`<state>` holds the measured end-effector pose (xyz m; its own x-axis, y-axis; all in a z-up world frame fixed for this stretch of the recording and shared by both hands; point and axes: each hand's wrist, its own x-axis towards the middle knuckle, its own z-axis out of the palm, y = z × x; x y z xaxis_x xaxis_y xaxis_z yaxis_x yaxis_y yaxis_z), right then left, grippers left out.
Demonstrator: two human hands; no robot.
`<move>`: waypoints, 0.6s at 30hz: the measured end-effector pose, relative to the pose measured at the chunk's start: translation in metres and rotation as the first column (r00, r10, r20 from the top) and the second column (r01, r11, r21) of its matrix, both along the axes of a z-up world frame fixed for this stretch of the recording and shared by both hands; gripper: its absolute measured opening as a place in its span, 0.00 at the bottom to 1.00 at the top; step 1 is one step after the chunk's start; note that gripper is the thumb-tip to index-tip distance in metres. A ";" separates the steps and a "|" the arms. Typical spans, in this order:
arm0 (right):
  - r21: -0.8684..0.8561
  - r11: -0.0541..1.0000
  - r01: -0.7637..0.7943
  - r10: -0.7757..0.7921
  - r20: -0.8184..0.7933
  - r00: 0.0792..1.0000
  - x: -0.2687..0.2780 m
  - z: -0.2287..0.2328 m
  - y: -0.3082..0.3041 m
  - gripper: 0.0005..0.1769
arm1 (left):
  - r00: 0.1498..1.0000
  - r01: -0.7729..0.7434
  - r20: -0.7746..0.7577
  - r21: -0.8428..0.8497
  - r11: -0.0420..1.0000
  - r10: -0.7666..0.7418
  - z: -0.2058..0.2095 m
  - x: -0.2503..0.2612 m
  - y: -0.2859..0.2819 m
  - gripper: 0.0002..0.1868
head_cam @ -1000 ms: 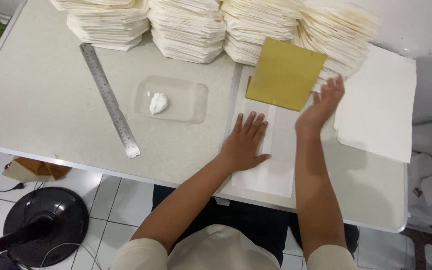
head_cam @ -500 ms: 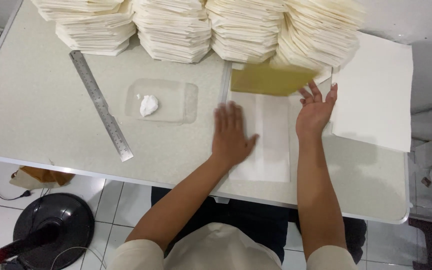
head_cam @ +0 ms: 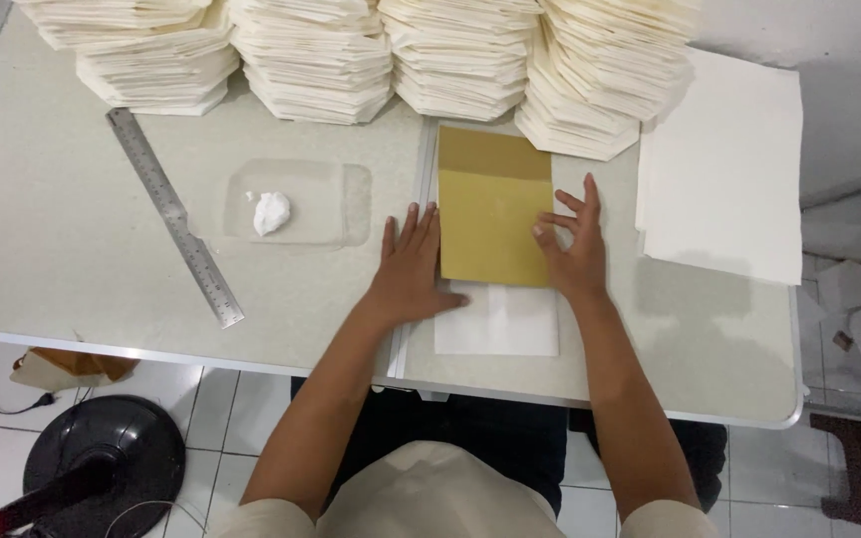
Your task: Folding white paper around a gold cardboard template to create a finished product, likely a box or envelope liner.
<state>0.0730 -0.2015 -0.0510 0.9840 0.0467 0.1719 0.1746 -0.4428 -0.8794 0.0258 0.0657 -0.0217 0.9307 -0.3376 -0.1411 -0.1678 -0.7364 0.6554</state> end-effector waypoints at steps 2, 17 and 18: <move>-0.098 0.995 -0.016 0.017 0.011 1.000 -0.008 0.012 0.006 0.51 | 1.000 -0.022 -0.017 -0.111 0.994 0.020 0.002 0.003 0.006 0.67; -0.504 0.863 -0.026 0.055 0.042 0.998 -0.017 -0.008 0.005 0.40 | 0.951 0.283 0.016 0.358 0.890 -0.309 0.031 -0.043 -0.044 0.61; -0.491 0.871 -0.027 0.059 0.049 0.997 -0.018 -0.007 0.005 0.40 | 0.942 0.314 -0.031 0.441 0.841 -0.335 0.028 -0.046 -0.048 0.59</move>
